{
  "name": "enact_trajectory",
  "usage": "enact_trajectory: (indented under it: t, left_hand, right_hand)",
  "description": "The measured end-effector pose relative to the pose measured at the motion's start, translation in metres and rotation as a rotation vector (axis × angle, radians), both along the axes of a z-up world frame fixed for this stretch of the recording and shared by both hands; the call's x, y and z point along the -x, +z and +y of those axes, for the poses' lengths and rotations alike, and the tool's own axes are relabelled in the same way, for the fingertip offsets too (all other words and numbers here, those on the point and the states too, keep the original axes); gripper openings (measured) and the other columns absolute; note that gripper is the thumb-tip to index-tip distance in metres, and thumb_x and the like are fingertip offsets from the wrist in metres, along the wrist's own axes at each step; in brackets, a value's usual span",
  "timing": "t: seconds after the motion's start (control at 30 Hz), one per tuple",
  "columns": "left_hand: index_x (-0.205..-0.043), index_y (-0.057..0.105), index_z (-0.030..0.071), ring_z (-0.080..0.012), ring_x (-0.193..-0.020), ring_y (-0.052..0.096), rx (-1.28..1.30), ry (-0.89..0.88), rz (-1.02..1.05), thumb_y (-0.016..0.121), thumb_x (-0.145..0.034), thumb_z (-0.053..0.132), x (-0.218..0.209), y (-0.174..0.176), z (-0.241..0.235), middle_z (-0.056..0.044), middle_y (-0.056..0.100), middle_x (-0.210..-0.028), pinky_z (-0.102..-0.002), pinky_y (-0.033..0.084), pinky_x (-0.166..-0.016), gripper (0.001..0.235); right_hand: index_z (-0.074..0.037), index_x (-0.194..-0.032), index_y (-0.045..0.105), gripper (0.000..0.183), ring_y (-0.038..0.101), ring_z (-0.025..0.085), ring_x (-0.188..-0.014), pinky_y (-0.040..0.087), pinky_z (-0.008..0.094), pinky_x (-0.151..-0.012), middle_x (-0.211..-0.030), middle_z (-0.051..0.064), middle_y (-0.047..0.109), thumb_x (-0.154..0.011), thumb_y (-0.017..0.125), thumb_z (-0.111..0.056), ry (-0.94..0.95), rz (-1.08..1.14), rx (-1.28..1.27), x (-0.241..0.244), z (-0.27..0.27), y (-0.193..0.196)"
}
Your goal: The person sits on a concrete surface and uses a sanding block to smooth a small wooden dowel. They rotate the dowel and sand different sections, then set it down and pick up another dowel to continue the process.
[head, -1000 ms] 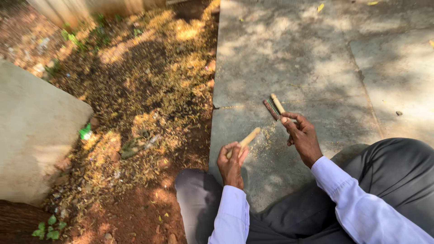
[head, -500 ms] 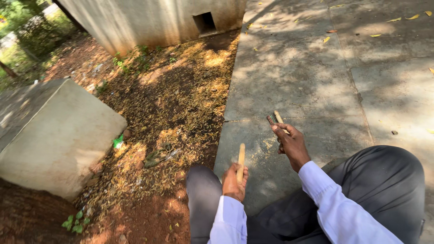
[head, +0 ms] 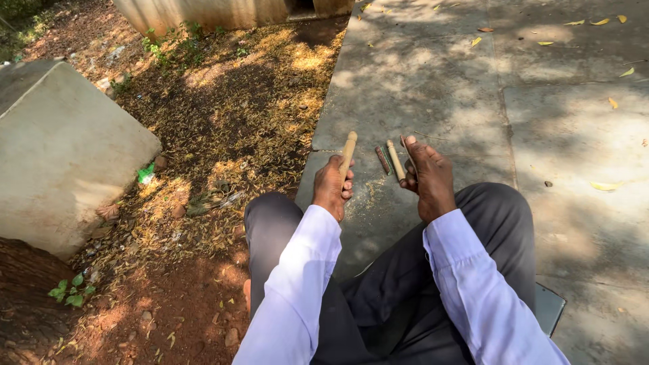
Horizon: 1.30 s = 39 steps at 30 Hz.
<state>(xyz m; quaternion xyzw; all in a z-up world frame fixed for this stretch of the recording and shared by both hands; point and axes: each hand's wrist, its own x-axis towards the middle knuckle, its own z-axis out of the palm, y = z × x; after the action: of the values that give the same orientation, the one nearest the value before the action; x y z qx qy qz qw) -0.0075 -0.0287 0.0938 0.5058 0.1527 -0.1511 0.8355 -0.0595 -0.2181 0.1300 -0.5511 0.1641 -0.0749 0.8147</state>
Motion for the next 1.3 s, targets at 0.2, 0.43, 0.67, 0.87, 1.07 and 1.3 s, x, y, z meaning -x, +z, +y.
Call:
enact_trajectory:
  t: [0.2,0.43,0.67,0.87,1.07,1.3]
  left_hand:
    - [-0.111,0.066,0.003,-0.0062,-0.046,0.040,-0.179,-0.028,0.097,0.052,-0.102,0.034,0.010,-0.044,0.018,-0.001,0.052,-0.067,-0.023,0.029,-0.038,0.035]
    - [-0.125,0.060,0.011,-0.0089,-0.048,0.045,-0.176,-0.069,0.170,0.053,-0.099,0.027,0.027,-0.101,0.040,-0.003,0.058,-0.071,-0.025,0.035,-0.042,0.032]
    - [-0.141,0.058,0.009,-0.0060,-0.071,0.054,-0.202,-0.278,0.170,0.053,-0.098,0.019,0.018,-0.126,0.053,0.001,0.063,-0.087,-0.022,0.044,-0.058,0.044]
    - [-0.142,0.059,0.013,-0.0072,-0.063,0.052,-0.143,-0.328,0.302,0.057,-0.100,0.019,0.011,-0.132,0.055,-0.001,0.063,-0.084,-0.023,0.043,-0.054,0.043]
    - [-0.142,0.061,0.021,-0.0065,-0.056,0.043,-0.141,-0.330,0.474,0.054,-0.103,0.031,0.014,-0.126,0.050,0.000,0.058,-0.079,-0.023,0.037,-0.048,0.040]
    - [-0.142,0.059,0.020,-0.0029,-0.058,0.045,-0.155,-0.258,0.474,0.051,-0.106,0.034,0.013,-0.121,0.045,0.001,0.054,-0.078,-0.022,0.039,-0.048,0.040]
  right_hand:
    - [-0.009,-0.098,0.077,0.037,0.038,0.007,-0.046,0.041,0.028,-0.046,-0.058,-0.006,0.041,-0.092,0.072,-0.045,-0.009,0.134,0.200,-0.002,-0.013,-0.015]
    - [-0.003,-0.086,0.068,0.042,0.044,0.009,-0.048,0.045,0.028,-0.047,-0.060,-0.003,0.048,-0.092,0.075,-0.044,0.079,0.273,0.302,-0.022,0.004,-0.073]
    - [-0.001,-0.095,0.072,0.034,0.055,0.007,-0.053,0.048,0.027,-0.047,-0.067,0.000,0.064,-0.092,0.074,-0.035,0.233,0.255,0.570,-0.033,0.045,-0.088]
    - [-0.009,-0.115,0.073,0.034,0.054,0.009,-0.051,0.043,0.029,-0.046,-0.062,0.004,0.066,-0.089,0.074,-0.030,0.353,0.375,0.706,-0.041,0.061,-0.101]
    - [-0.007,-0.110,0.079,0.025,0.057,0.008,-0.063,0.049,0.030,-0.056,-0.075,0.002,0.073,-0.092,0.074,-0.024,0.491,0.215,0.813,-0.040,0.070,-0.131]
    - [-0.005,-0.100,0.080,0.019,0.076,0.012,-0.089,0.061,0.030,-0.079,-0.102,0.007,0.082,-0.096,0.071,-0.021,0.363,0.168,0.924,-0.065,0.072,-0.129]
